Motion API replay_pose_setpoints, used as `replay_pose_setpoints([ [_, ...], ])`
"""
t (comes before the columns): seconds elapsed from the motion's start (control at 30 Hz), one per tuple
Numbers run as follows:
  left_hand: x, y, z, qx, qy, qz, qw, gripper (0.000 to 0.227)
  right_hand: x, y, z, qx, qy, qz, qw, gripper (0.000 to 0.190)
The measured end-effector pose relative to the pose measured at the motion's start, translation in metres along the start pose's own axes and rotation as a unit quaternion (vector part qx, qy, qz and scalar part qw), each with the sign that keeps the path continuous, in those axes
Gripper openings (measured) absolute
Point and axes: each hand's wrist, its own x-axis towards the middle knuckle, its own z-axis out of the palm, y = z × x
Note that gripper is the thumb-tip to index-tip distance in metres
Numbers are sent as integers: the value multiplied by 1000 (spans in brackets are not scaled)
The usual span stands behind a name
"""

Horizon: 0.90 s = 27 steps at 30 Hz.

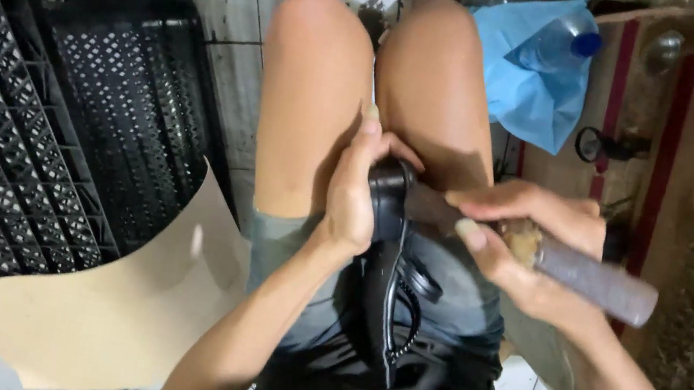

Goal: Attaching a sole and heel to a shoe and trimming excess material using a knife and hammer in a workshop.

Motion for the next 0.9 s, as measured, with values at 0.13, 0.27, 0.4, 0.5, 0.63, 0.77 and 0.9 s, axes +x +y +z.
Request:
replay_pose_setpoints([
  [0.13,4,0,2,-73,16,-36,997,52,2,1,9,-22,43,3,999,8],
  [0.27,5,-1,1,-98,32,-93,990,59,-4,2,6,-29,22,-8,999,9],
  [0.4,12,-18,-5,7,12,-49,999,58,-5,16,6,26,29,11,999,5],
  [0.5,9,-20,-5,4,6,-53,999,57,-11,17,7,7,16,22,1000,10],
  [0.63,14,-35,-12,1,9,-62,998,59,-26,32,10,36,18,1,999,10],
  [0.77,15,-32,-11,24,10,-47,999,58,-21,26,8,18,10,-20,1000,11],
  [0.9,14,-30,-9,-9,6,-68,998,62,-34,30,11,26,8,-21,999,11],
])
